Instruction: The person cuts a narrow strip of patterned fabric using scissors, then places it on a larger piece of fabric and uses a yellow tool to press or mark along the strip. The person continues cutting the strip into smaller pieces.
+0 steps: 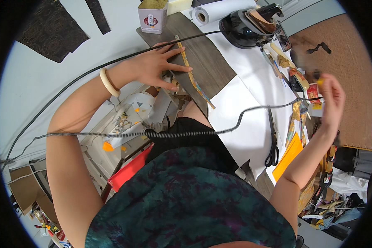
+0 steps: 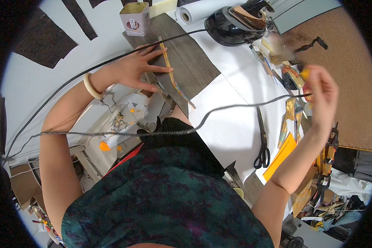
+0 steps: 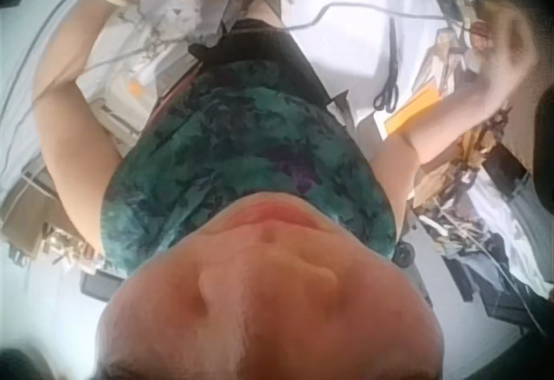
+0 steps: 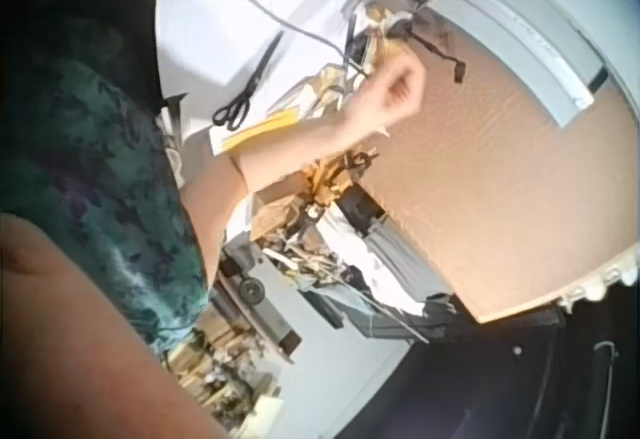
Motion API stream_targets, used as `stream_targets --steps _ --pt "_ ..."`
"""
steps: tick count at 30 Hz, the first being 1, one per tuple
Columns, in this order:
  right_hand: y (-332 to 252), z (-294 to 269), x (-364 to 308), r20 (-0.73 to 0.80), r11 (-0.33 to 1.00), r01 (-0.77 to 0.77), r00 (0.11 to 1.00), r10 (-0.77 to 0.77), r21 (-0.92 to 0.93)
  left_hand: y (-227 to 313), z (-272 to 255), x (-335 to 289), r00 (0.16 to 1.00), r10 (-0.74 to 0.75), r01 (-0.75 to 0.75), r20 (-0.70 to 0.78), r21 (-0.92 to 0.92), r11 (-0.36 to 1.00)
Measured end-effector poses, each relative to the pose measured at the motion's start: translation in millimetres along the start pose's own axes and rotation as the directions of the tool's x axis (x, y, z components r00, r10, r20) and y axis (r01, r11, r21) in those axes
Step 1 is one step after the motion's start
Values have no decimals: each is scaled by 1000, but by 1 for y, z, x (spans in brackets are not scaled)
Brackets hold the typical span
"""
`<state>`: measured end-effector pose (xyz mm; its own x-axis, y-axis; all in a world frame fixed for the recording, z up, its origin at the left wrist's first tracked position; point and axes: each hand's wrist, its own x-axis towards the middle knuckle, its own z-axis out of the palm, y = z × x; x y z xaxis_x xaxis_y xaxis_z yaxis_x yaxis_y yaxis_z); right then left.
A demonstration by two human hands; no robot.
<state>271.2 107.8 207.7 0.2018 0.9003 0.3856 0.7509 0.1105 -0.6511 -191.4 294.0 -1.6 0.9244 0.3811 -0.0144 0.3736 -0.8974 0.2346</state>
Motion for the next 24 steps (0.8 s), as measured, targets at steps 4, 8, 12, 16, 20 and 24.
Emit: stream_targets --steps 4,8,12,16,20,24 --pt "15 106 1 297 984 121 952 -78 -129 -3 0 -1 1000 4 -4 24 -26 1000" --pt "10 199 23 366 927 301 908 -205 -226 -7 -3 1 1000 6 -5 21 -27 1000" --pt "19 242 54 404 909 340 887 -224 -241 -17 0 8 997 65 -65 -51 -16 998" --pt "27 260 72 405 888 403 866 -293 -219 -23 7 10 996 55 -55 -68 -4 998" --pt "33 267 83 469 894 400 841 -271 -200 -24 8 9 995 59 -60 -78 -11 998" --pt "33 268 93 539 905 388 806 -243 -173 -24 10 11 994 64 -65 -89 -9 998"
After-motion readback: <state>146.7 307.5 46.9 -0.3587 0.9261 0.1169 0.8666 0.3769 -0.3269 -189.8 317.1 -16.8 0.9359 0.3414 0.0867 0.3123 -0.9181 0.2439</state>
